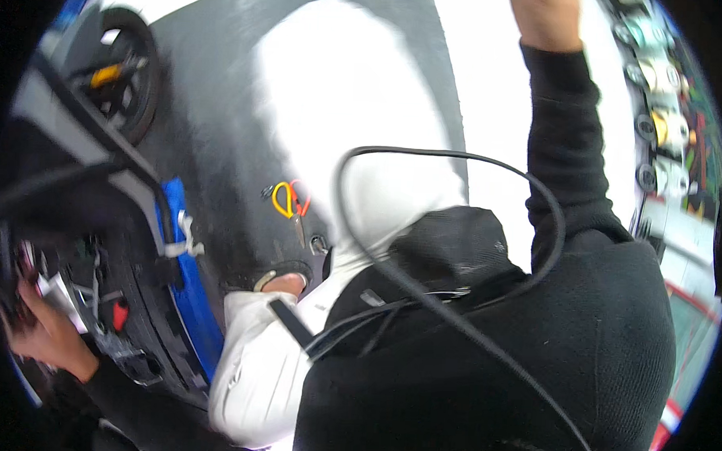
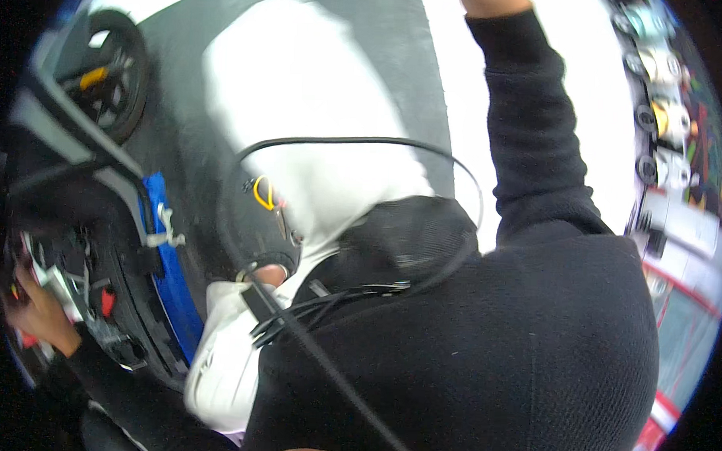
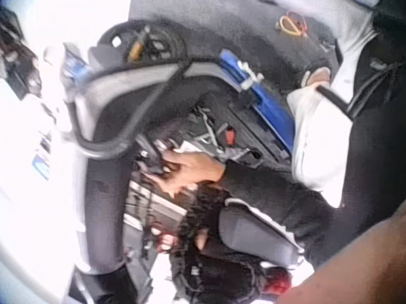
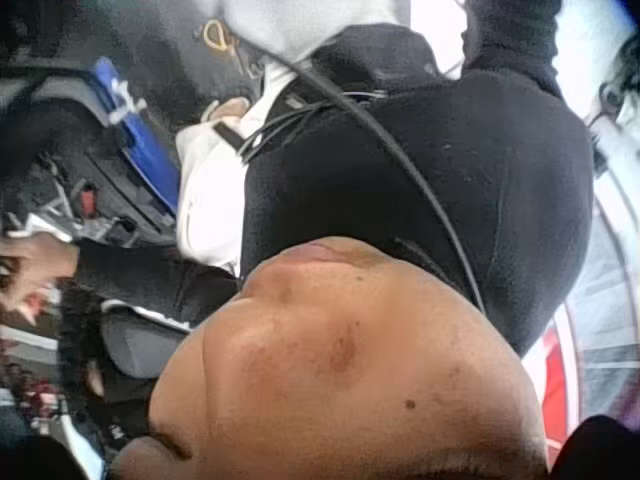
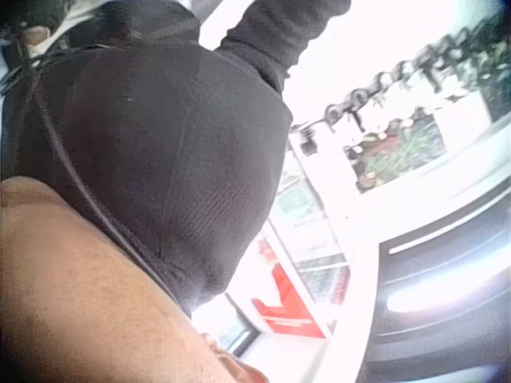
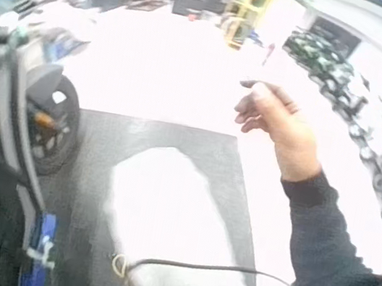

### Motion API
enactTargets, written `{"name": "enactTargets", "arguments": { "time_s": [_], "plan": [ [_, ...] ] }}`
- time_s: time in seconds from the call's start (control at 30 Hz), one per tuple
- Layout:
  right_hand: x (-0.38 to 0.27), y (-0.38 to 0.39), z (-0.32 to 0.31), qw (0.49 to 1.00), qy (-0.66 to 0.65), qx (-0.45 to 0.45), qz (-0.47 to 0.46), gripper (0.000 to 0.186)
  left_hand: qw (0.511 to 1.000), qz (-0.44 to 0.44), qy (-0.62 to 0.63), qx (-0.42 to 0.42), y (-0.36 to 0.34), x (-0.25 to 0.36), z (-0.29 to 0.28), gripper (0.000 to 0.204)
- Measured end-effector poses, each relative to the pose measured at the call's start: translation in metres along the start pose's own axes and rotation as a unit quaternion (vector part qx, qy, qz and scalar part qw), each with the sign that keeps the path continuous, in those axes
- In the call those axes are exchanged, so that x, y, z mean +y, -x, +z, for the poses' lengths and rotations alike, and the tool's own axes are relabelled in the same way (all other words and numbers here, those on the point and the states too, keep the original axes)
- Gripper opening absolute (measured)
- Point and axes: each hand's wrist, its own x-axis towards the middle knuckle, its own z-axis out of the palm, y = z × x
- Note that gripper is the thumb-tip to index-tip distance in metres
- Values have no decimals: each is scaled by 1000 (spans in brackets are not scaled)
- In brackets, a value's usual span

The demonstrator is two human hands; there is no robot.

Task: The person secures a black strap around the scooter's handlebar using both hands, then retrieves black tape from a shelf and wraps it around the strap to fasten it. The person repeatedly adjusts the strap and tape to ensure it is tightly secured.

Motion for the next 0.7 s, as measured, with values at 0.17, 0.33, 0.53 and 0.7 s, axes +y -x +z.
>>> {"name": "enactTargets", "arguments": {
  "time_s": [0.17,0.33,0.53,0.7],
  "plan": [
    [193,91,-18,920,237,-18,312,44,997,-7,73,-18,3,-1,-8,48],
    [325,197,68,784,352,-266,436,52,1000,23,5,10,-2,6,-12,57],
    [375,212,129,819,376,-276,336,81,991,10,-132,27,2,23,-10,50],
    [373,212,137,683,515,-396,333,74,984,24,-179,-2,13,18,-14,76]
  ]
}}
